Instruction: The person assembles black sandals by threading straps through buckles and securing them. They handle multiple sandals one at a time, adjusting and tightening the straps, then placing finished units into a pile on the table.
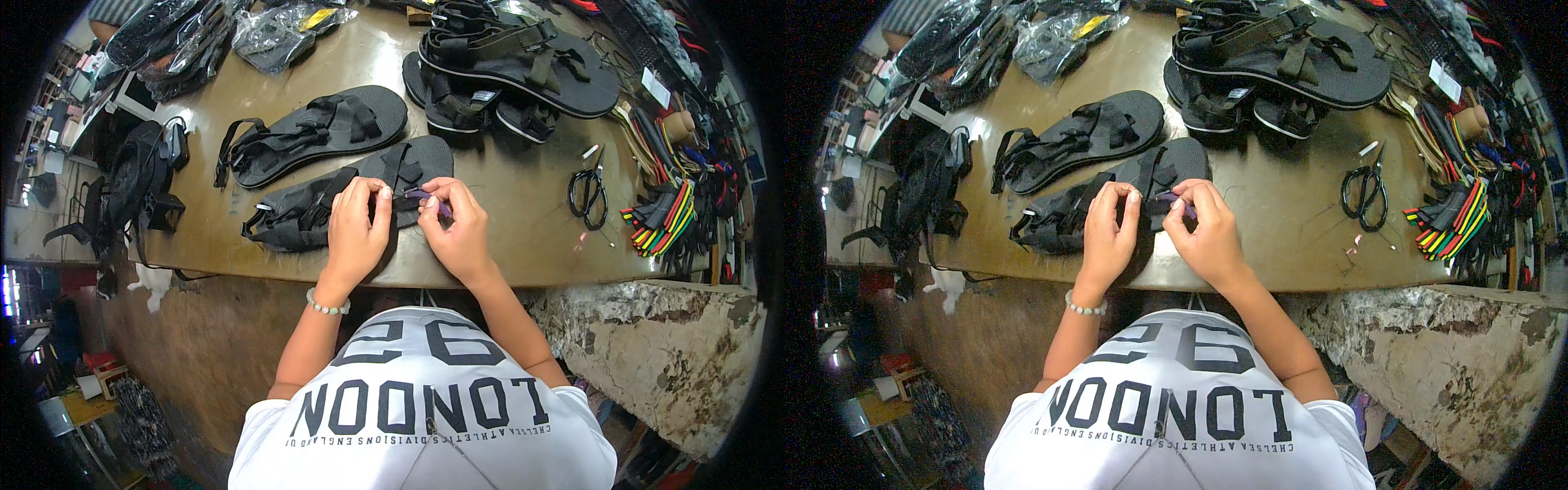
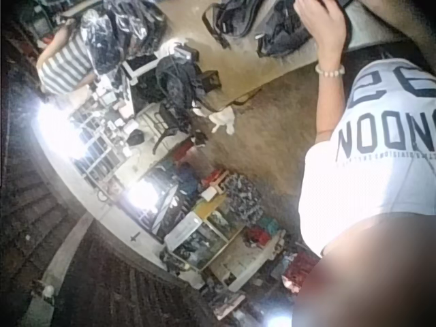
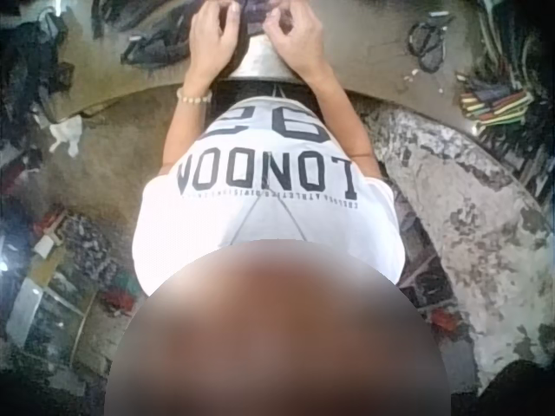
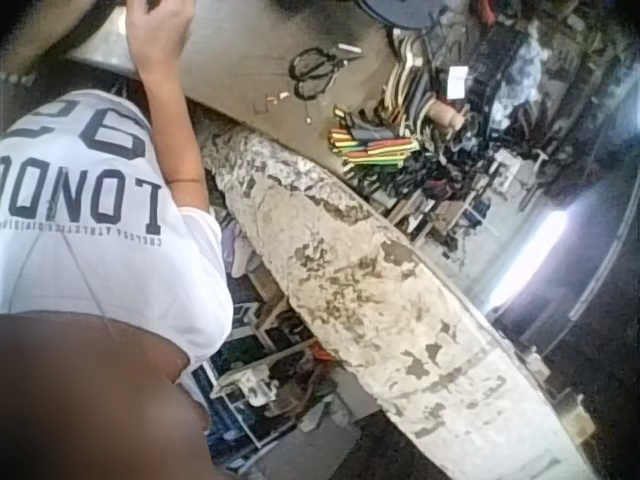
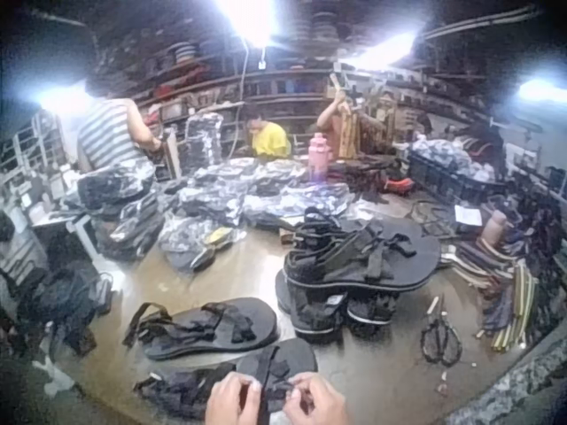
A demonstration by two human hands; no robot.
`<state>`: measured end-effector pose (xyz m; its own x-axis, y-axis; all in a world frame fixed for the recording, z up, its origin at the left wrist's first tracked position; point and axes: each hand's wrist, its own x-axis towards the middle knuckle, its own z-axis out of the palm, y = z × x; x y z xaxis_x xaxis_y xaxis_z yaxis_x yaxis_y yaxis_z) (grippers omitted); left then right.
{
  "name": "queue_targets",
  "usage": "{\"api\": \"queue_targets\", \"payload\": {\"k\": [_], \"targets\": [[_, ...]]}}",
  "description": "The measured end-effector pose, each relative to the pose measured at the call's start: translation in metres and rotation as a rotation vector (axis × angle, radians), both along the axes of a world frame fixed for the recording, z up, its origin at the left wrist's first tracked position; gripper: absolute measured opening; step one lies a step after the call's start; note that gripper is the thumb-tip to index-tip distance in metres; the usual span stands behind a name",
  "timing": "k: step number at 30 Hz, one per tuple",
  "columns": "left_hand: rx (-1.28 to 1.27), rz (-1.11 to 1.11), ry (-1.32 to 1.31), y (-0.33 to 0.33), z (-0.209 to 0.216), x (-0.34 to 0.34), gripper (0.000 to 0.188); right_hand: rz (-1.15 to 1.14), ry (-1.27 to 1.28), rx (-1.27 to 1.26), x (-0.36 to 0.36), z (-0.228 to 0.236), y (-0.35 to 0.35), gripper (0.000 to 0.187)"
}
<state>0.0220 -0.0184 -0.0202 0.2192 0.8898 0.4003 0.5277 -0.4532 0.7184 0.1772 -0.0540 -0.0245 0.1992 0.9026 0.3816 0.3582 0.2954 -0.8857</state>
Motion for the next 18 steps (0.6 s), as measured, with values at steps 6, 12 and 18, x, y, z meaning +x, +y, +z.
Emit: {"api": "queue_targets", "payload": {"k": [6, 12, 18], "targets": [[-0.085, 0.008, -0.054, 0.001, 0.0, 0.0, 0.014, -0.019, -0.097, 0.031, 0.0, 0.004, 0.0, 0.01], [-0.039, 0.066, -0.066, 0.004, 0.004, 0.005, 0.017, 0.013, -0.104, 0.004, -0.001, 0.011, 0.003, 0.012], [-0.05, 0.097, -0.059, 0.006, 0.007, 0.005, 0.018, 0.063, -0.196, 0.014, 0.001, 0.014, 0.005, 0.011]]}}
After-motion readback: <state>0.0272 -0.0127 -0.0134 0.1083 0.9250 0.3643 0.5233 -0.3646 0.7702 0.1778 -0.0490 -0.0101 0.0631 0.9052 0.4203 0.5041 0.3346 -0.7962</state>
